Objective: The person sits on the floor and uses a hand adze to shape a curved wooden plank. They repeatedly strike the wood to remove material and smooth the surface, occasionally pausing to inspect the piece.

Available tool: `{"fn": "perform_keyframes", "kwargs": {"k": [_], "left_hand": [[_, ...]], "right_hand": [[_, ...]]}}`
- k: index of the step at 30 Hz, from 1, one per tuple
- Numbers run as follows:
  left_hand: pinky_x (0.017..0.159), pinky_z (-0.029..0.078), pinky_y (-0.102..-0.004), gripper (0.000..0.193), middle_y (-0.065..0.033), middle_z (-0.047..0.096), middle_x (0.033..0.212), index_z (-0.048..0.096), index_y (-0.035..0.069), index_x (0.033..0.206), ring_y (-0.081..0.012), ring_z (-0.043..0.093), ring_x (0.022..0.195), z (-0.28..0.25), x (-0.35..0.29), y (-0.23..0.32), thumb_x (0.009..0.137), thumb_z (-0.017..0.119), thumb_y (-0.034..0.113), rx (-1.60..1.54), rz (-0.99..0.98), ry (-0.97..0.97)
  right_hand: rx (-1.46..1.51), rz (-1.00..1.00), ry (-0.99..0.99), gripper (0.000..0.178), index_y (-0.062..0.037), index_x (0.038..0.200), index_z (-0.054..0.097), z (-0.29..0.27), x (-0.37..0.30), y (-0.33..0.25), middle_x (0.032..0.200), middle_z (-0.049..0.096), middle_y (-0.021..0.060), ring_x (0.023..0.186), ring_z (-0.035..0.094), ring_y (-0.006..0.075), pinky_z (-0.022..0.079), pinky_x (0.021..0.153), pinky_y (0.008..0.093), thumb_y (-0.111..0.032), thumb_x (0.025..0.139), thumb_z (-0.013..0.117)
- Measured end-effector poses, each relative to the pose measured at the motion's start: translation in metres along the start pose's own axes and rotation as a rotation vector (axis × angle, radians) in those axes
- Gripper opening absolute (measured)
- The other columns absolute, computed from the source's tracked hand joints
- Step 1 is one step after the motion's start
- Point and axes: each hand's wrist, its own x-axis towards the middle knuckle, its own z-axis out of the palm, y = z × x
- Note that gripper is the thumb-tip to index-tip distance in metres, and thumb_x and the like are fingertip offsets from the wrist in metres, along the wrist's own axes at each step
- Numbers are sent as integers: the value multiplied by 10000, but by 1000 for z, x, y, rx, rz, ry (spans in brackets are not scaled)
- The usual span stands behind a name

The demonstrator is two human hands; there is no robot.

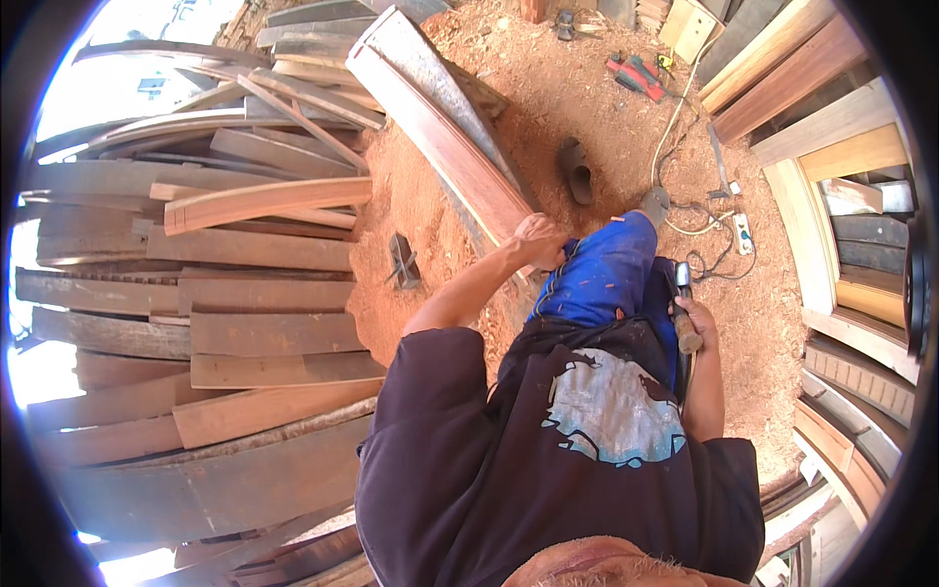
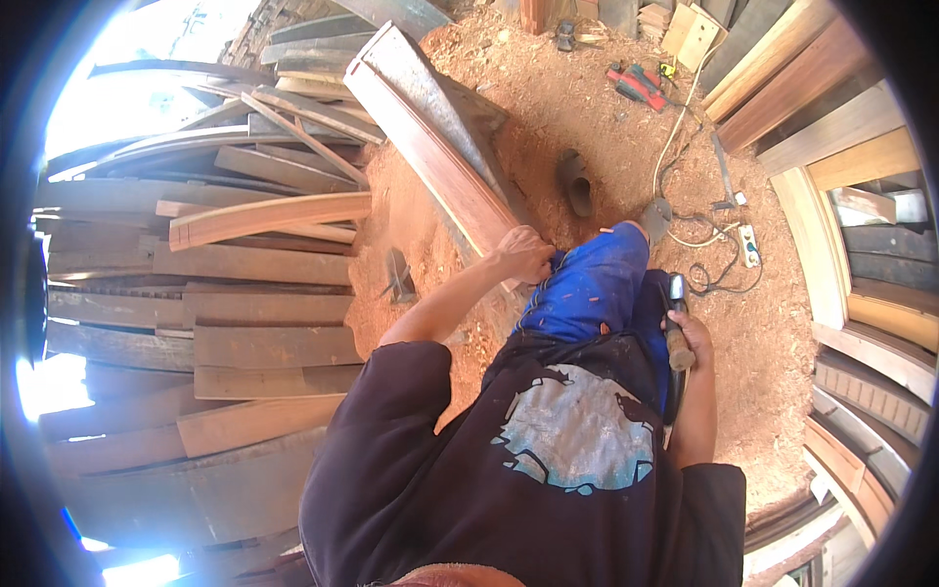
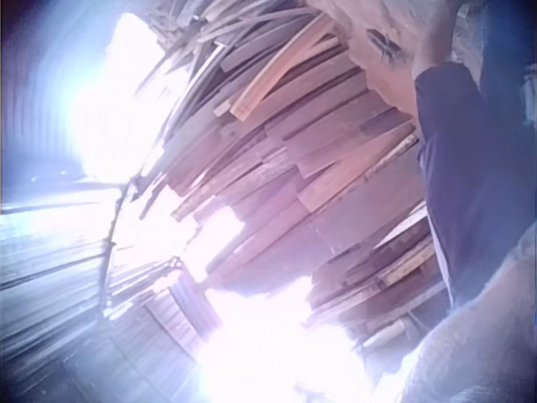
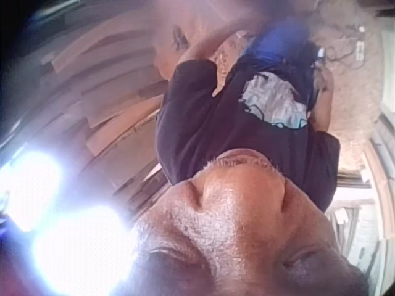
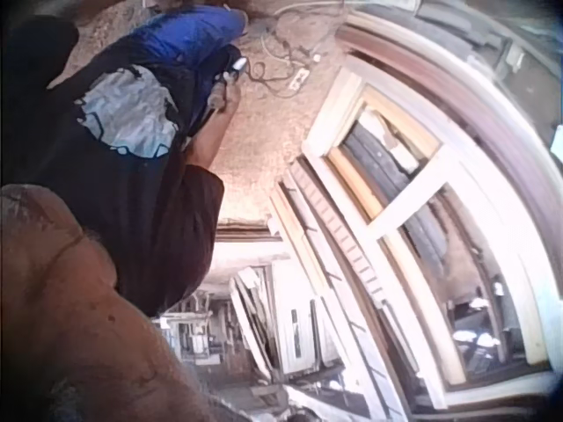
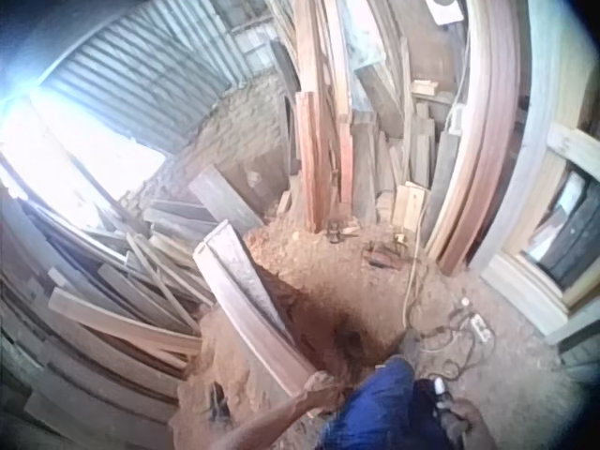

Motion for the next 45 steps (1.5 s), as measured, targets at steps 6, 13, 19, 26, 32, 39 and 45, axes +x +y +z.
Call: {"fn": "perform_keyframes", "kwargs": {"k": [6,13,19,26,32,39,45], "left_hand": [[1219,256,-576,652,-274,522,1442,511,131,1472,-453,442,1392,35,-66,-1,886,655,376,22,-316,684],[1218,334,-539,1482,-398,258,1589,-6,-106,1584,-494,348,1466,67,-101,-91,688,836,721,-1012,-1322,724],[1230,315,-535,1560,-399,203,1609,-168,-25,1592,-501,299,1490,68,-69,-80,665,853,705,-1076,-1328,572],[1240,301,-482,1514,-383,178,1627,-99,-52,1602,-461,274,1515,67,-76,-79,647,876,604,-986,-1320,619],[1231,321,-448,1483,-389,284,1581,-45,-110,1580,-461,349,1476,72,-92,-81,653,922,525,-926,-1322,619],[1002,529,-415,952,-246,621,1291,375,-59,1469,-324,633,1184,133,-146,-120,788,893,358,-1544,-965,892],[812,583,-380,606,-163,712,1108,576,-32,1331,-263,708,980,91,-134,-125,831,823,204,-1495,-874,931]], "right_hand": [[-91,-54,-8,292,-69,926,732,-5,11,1,789,692,33,642,639,143,513,584,277,-361,908,740],[-23,-52,-33,275,-59,993,726,11,8,-10,828,727,33,691,660,140,538,661,268,-318,911,770],[-69,-50,-6,288,-59,950,725,19,9,-11,796,704,41,590,627,143,517,550,281,-340,900,763],[-143,-70,-35,299,-74,918,728,25,8,-22,767,690,32,573,614,141,512,555,282,-373,911,745],[-107,-97,-71,307,-84,897,725,20,22,-21,768,687,38,604,622,139,507,558,291,-390,921,729],[-122,-88,-60,290,-70,910,727,32,16,-30,782,705,49,607,639,157,526,556,298,-358,896,761],[-82,-93,-47,303,-65,926,728,33,21,-26,790,708,52,619,645,162,528,567,294,-364,892,765]]}}
